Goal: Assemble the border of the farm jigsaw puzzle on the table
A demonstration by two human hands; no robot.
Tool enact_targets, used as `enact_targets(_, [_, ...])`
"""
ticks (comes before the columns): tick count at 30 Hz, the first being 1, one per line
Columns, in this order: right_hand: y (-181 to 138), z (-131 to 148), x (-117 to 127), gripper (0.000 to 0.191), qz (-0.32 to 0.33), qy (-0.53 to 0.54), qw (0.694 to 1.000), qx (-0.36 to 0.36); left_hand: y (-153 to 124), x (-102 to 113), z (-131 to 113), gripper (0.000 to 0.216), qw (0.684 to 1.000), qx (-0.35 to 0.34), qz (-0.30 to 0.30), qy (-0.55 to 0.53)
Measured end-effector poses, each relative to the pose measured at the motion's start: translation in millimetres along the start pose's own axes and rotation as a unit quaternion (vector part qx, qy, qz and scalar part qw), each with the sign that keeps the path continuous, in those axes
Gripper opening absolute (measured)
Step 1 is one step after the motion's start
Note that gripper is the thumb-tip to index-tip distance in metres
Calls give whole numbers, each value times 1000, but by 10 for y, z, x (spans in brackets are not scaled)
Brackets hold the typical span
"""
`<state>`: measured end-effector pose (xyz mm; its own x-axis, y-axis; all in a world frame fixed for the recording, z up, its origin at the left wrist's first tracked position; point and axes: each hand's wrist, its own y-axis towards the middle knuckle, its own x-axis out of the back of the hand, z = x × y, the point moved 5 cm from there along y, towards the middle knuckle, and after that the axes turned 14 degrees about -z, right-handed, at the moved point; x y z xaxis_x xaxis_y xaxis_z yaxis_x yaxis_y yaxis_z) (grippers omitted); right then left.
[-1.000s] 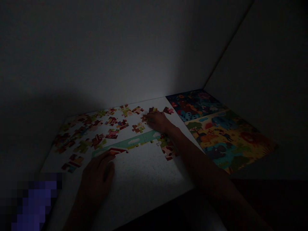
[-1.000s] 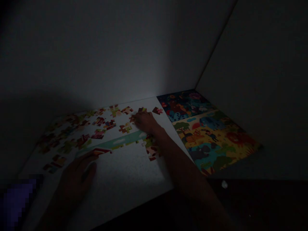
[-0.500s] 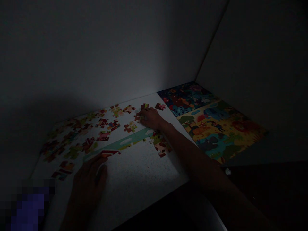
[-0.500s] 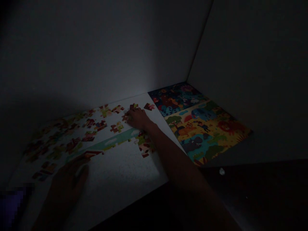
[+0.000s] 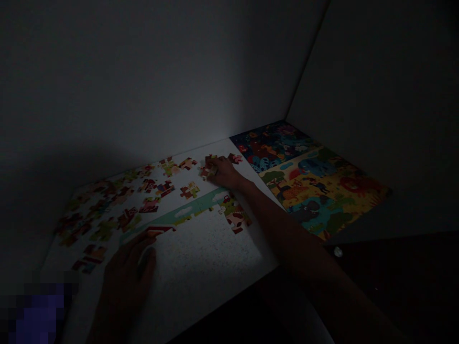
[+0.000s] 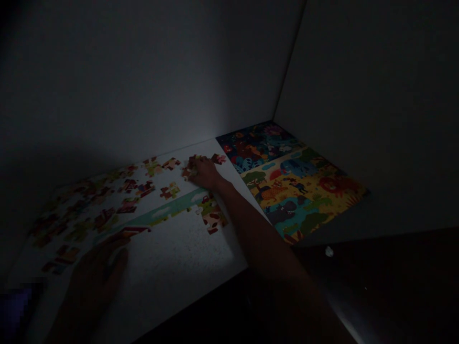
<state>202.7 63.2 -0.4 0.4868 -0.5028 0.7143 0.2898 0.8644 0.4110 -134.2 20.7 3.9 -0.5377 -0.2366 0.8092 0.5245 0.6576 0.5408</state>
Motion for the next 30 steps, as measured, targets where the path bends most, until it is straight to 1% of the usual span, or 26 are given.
enact_targets(2, [9,-60,71,52,-25,17,999,-17,3,1,6,30,1000,-5,-3,5])
enact_targets(5, [24,-151,159,42,-56,58,996,-45,15,8,-5,29,1000,-18,-4,4])
enact_targets(9, [44,-238,213,29,-93,107,987,-75,34,16,-14,29,1000,1,3,6])
enact_targets(13, [43,-293,243,27,-118,130,980,-96,32,5,-5,30,1000,21,19,9])
enact_targets(18, [11,-352,298,25,-114,76,985,-107,22,13,-4,32,1000,17,9,12])
enact_targets(21, [-2,-353,301,29,-109,42,987,-107,9,5,0,34,1000,12,15,14])
enact_targets(27, [-26,-123,152,37,-80,-58,995,-31,-19,30,-8,30,1000,3,-12,20])
enact_targets(30, [-50,-33,78,45,-57,-88,994,-19,-23,38,-28,27,1000,-5,-21,22])
